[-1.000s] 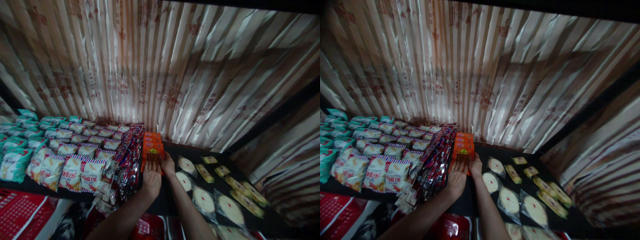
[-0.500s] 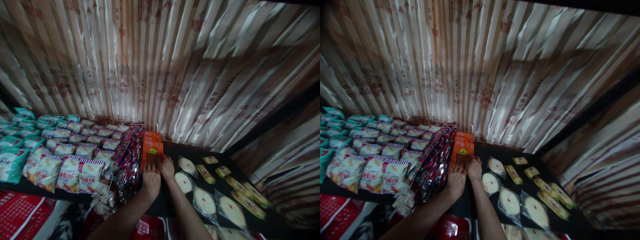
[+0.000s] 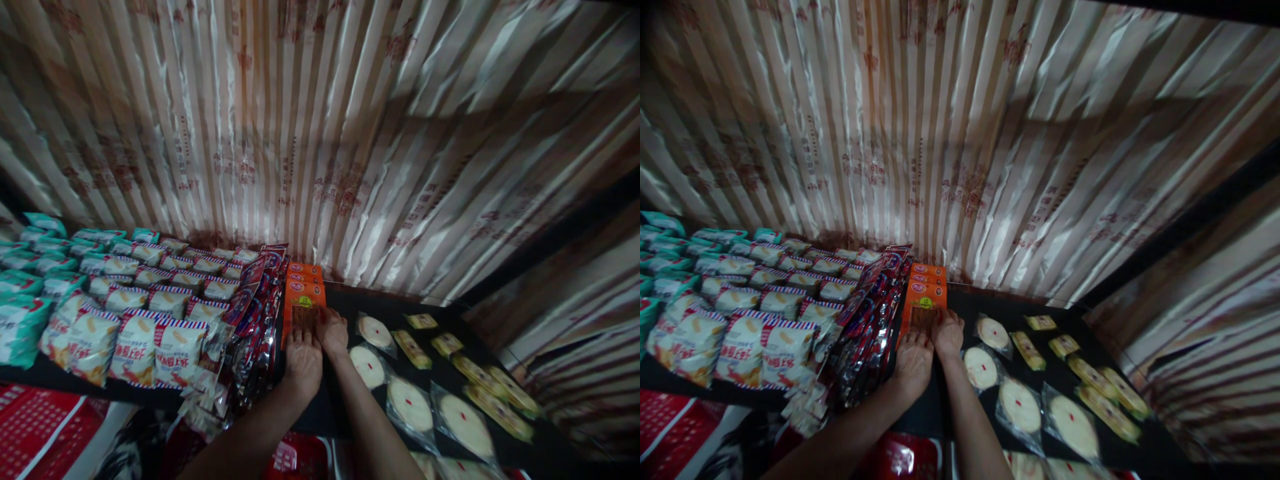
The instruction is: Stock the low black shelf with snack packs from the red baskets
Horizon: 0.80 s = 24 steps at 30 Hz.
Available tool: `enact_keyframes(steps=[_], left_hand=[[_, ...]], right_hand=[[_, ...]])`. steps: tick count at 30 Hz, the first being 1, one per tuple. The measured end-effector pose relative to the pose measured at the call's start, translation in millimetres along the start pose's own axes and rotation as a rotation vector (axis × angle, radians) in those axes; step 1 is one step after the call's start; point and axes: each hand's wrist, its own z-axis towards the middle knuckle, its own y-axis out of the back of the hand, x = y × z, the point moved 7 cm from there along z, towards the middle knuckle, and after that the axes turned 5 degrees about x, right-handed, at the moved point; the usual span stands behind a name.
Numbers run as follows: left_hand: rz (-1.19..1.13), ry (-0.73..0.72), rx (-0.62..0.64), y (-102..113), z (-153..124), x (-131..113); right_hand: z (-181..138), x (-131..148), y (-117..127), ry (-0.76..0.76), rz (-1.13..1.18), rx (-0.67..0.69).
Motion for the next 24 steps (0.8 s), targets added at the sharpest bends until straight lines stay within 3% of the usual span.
enact_keyframes(steps=[6,10,14,17,20,24], left_hand=[[-0.016,-0.019,0.035,0.2,-3.8,0.4],[-0.030,-0.035,0.029,1.6,-8.6,-2.4],[-0.085,-0.053,0.027,2.3,-23.1,-7.9],[-0.152,-0.093,0.007,6.7,-49.4,-11.6],[-0.225,-0.188,0.001,6.4,-91.7,-14.3],[-0.366,-0.333,0.053,-22.5,-164.4,-10.0]], right_hand=[[-2.7,-4.4,-3.3,-0.002,0.009,-0.020],[-10.6,-8.0,6.4,-0.012,0.067,-0.134],[-38.3,-4.3,25.0,0.050,0.279,-0.278],[-76.7,-0.9,39.6,0.043,0.499,-0.356],[-127.7,2.3,42.6,-0.060,0.713,-0.344],[-207.0,14.6,21.2,-0.189,0.926,-0.223]])
